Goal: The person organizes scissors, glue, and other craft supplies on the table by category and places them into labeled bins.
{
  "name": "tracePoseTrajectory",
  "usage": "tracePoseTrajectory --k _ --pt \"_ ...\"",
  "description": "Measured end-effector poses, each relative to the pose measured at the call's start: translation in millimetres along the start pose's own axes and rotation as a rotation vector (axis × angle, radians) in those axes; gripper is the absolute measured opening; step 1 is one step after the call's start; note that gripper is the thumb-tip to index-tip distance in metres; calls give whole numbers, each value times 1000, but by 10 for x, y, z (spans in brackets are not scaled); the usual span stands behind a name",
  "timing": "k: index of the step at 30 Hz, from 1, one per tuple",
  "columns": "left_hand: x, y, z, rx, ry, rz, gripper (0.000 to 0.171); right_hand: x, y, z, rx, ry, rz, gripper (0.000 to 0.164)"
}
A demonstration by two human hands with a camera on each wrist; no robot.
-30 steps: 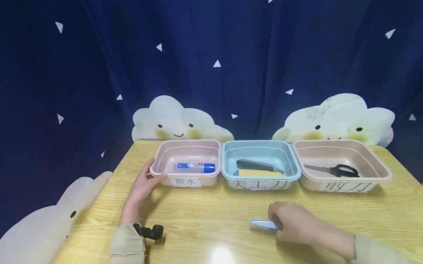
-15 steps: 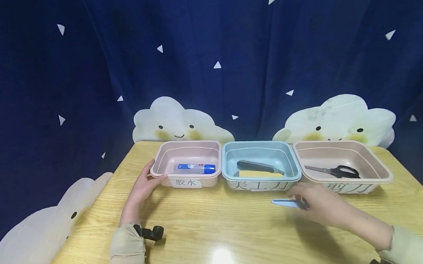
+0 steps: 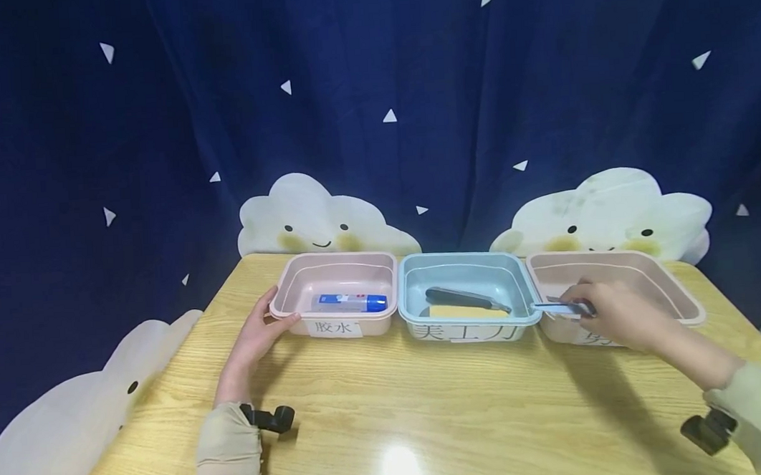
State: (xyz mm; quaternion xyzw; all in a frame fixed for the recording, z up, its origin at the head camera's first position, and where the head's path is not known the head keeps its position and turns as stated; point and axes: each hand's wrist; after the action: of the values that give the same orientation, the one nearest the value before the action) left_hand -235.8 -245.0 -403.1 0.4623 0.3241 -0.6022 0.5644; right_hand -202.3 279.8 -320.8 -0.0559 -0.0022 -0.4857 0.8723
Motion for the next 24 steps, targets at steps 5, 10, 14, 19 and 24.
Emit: tracePoseTrajectory --k 5,10,14,19,24 --pt "7 5 -15 2 11 -8 83 -270 -38 -34 -1 47 -33 24" --pt "28 -1 -5 1 8 -26 84 -534 -84 -62 2 202 -53 24" --pt "35 -8 17 -2 -8 -21 84 -688 -156 -97 74 258 -84 24" --pt "11 -7 6 8 -4 -32 84 -798 -214 -194 186 203 -129 22" --pt "41 5 3 1 9 -25 84 -840 -255 -365 275 42 -182 23"
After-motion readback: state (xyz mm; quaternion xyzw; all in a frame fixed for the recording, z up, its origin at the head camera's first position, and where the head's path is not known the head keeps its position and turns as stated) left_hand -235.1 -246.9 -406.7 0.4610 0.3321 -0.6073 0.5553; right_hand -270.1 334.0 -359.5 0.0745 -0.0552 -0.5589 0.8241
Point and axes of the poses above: each hand's wrist, its own y-axis away from the middle knuckle, its own z-axis out of the back of the hand, x = y × z, and after that the axes turned 13 degrees about x, right-handed
